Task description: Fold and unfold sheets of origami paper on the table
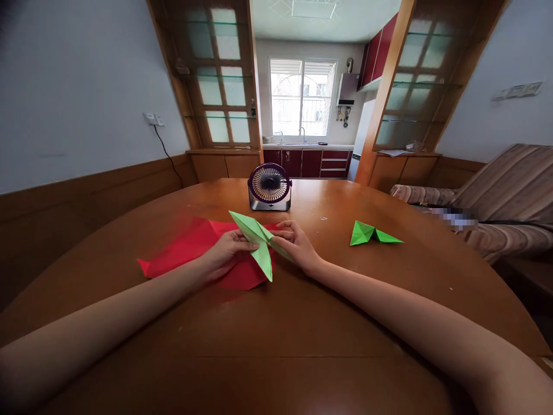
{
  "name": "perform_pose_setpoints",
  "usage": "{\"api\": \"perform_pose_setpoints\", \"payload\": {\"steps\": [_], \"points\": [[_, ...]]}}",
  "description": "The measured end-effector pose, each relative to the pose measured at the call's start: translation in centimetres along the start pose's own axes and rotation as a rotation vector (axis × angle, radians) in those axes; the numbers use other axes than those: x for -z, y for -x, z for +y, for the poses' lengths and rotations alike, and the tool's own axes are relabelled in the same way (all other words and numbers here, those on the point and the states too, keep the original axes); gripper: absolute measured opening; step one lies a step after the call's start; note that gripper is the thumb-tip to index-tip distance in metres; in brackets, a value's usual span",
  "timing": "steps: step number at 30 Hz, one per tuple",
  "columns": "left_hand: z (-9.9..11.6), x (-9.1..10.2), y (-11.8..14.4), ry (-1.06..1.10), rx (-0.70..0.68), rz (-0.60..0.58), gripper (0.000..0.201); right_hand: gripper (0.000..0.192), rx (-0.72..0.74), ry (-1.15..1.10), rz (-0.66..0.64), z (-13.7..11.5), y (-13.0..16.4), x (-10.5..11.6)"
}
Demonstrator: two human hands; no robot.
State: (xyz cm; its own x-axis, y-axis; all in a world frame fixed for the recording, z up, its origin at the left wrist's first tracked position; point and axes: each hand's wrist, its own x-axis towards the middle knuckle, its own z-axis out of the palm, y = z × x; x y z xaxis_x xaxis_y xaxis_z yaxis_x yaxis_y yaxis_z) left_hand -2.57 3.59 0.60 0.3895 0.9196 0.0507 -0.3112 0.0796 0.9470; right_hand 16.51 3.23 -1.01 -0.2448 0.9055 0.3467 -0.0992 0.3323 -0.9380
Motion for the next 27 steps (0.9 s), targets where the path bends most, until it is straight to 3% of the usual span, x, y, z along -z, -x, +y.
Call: {"api": "perform_pose_setpoints", "payload": {"steps": [2,5,10,13,17,21,27], "points": [[0.1,0.0,0.1,-0.033,-0.002,-0.017,0.031,0.041,-0.072,-0.101,-0.093,0.0,0.0,-0.1],[0.3,-0.4,0.3,-0.054,-0.028,-0.004,0.028,0.044,-0.092,-0.113,-0.127,-0.1,0.2,-0.2],[0.2,-1.1,0.5,-0.044,-0.071,0.025,0.024,0.067,0.123,0.173,-0.173,-0.4,0.9,-0.7],[0.3,-1.1,0.5,-0.075,-0.114,0.086,0.020,0.057,0.224,0.372,-0.115,-0.4,1.2,-0.9],[0.3,-1.1,0.6,-0.091,-0.123,0.147,0.017,0.033,0.251,0.430,-0.034,-0.3,1.3,-1.0],[0.3,-1.1,0.8,-0.042,-0.096,0.116,0.025,0.031,0.239,0.392,-0.054,-0.3,1.2,-0.9],[0.1,-0.8,0.4,-0.033,-0.157,0.188,0.037,0.033,0.176,0.241,0.031,-0.2,0.5,-0.5]]}}
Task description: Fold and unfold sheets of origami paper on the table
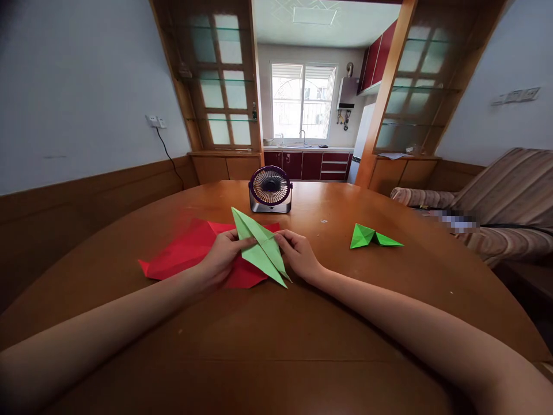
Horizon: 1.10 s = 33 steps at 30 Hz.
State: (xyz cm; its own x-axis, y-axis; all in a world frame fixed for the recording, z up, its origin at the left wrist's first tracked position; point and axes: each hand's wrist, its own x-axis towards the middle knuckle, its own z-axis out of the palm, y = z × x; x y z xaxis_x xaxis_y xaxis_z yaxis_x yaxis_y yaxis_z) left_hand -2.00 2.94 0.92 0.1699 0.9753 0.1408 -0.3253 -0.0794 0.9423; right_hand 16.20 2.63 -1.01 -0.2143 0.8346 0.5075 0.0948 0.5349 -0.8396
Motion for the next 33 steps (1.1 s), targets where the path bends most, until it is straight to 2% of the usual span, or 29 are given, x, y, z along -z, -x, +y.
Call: {"api": "perform_pose_setpoints", "payload": {"steps": [4,8,13,18,22,28,33], "points": [[-0.05,0.00,-0.27,0.070,-0.009,-0.002,0.043,0.032,-0.105,-0.151,-0.009,0.17,-0.24,-0.03],[0.18,-0.15,-0.05,0.083,0.025,-0.076,0.037,0.028,-0.247,-0.331,-0.012,0.05,-0.20,-0.20],[0.40,-0.07,0.10,0.041,0.033,-0.138,0.029,0.029,-0.395,-0.558,-0.076,-0.07,-0.21,-0.11],[0.38,-0.07,0.12,0.048,0.052,-0.150,0.028,0.032,-0.277,-0.421,0.008,0.23,-0.26,0.01],[0.34,-0.34,0.25,0.104,0.093,-0.139,0.018,0.032,-0.182,-0.282,0.080,0.20,-0.15,-0.07],[-0.23,-0.01,-0.12,0.089,0.122,-0.022,0.028,0.029,-0.149,-0.248,0.056,0.05,-0.10,-0.21],[-0.54,0.43,-0.31,0.077,0.140,0.013,0.036,0.031,-0.093,-0.069,-0.010,0.27,-0.08,-0.31]]}}
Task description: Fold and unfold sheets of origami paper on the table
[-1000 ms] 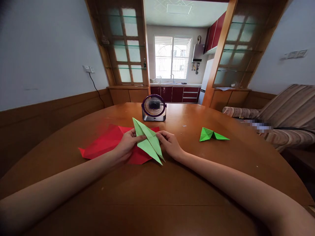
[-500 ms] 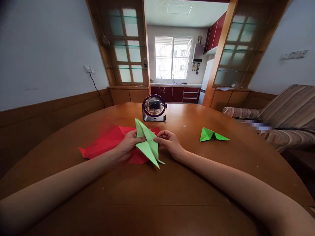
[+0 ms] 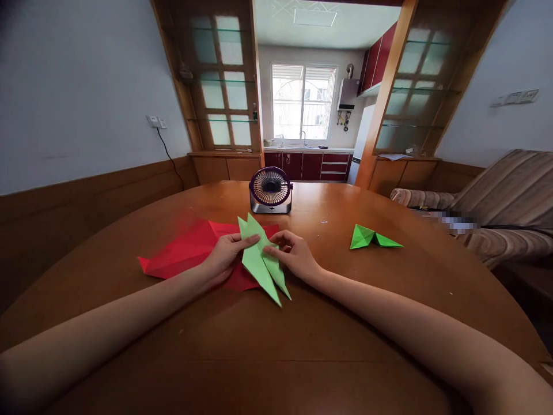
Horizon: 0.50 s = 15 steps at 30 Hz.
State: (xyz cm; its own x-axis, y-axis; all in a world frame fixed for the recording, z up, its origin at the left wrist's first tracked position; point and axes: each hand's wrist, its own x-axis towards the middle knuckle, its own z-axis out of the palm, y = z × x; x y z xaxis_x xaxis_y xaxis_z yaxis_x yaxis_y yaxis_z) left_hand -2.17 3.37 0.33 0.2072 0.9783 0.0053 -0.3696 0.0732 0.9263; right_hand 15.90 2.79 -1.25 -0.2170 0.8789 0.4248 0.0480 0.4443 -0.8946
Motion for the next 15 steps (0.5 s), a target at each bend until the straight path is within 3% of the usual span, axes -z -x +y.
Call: {"api": "perform_pose_setpoints", "payload": {"steps": [3,6,9,11,15], "points": [[0.1,-0.1,0.0,0.001,0.013,0.046,0.038,0.027,0.078,0.108,0.007,-0.2,0.3,0.0],[0.2,-0.3,-0.1,0.047,0.046,0.018,0.036,0.021,0.148,0.137,-0.013,-0.7,0.6,0.0],[0.2,-0.3,-0.3,0.094,0.044,-0.010,0.036,0.018,0.174,0.083,0.021,-1.0,0.6,0.0],[0.0,-0.1,-0.5,0.067,0.012,0.037,0.036,0.020,0.146,0.002,0.087,-1.0,0.4,0.0],[-0.3,0.2,-0.5,-0.149,-0.114,0.127,0.066,0.023,0.091,-0.144,0.184,-0.8,-0.2,0.2]]}}
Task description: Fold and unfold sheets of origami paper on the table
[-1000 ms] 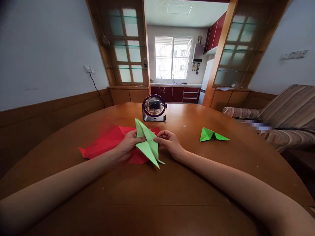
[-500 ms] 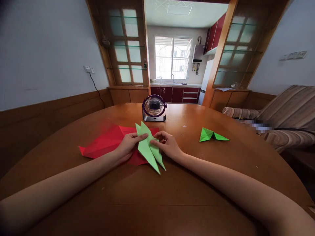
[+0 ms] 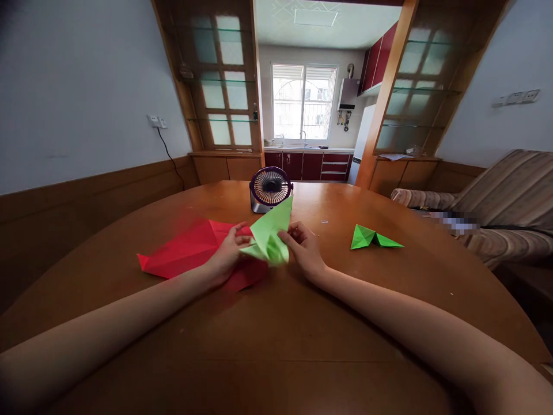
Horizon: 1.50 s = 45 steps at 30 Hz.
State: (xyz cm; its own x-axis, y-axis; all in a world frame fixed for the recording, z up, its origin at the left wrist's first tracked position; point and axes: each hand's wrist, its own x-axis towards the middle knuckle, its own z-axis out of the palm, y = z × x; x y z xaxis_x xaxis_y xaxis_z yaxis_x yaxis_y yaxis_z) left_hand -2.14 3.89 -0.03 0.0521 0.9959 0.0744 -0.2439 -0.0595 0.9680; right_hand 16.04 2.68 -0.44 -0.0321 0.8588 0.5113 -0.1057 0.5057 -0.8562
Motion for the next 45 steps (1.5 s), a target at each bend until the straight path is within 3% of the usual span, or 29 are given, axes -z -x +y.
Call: {"api": "perform_pose_setpoints", "payload": {"steps": [2,4,6,8,14,20,25,30,35,41,45], "points": [[0.1,-0.1,0.3,-0.094,-0.131,-0.072,0.060,0.023,0.024,-0.018,0.007,0.2,-0.3,0.1],[0.5,-0.3,0.8,-0.113,-0.206,-0.221,0.039,0.024,0.032,0.000,0.022,0.3,-0.5,0.3],[1.1,-0.6,1.3,-0.067,-0.182,-0.364,0.031,0.026,0.027,0.019,0.050,0.4,-0.5,0.4],[1.7,-0.9,1.7,-0.013,-0.144,-0.423,0.037,0.025,0.032,0.032,0.060,0.2,-0.5,0.4],[2.8,-1.6,2.0,-0.075,-0.144,-0.277,0.075,0.026,0.082,0.093,0.031,-0.7,0.0,0.1],[2.0,-0.6,0.7,-0.030,-0.111,-0.107,0.025,0.026,0.077,0.109,-0.018,-0.2,0.3,0.4],[2.1,-0.5,0.0,-0.004,-0.134,-0.043,0.015,0.011,0.104,0.272,-0.136,0.3,0.3,0.8],[2.1,-0.5,-0.4,-0.118,-0.282,0.117,0.017,0.020,0.220,0.435,-0.184,0.0,0.4,0.7],[2.2,-0.3,0.1,-0.218,-0.362,0.042,0.003,0.019,0.183,0.455,-0.091,-0.1,0.5,0.8],[2.7,-0.3,0.5,-0.385,-0.435,-0.049,0.051,0.030,0.143,0.401,-0.040,-0.6,0.6,0.8],[2.5,0.4,-0.5,-0.352,-0.340,-0.110,0.029,0.040,0.138,0.481,-0.106,-0.6,0.6,0.8]]}}
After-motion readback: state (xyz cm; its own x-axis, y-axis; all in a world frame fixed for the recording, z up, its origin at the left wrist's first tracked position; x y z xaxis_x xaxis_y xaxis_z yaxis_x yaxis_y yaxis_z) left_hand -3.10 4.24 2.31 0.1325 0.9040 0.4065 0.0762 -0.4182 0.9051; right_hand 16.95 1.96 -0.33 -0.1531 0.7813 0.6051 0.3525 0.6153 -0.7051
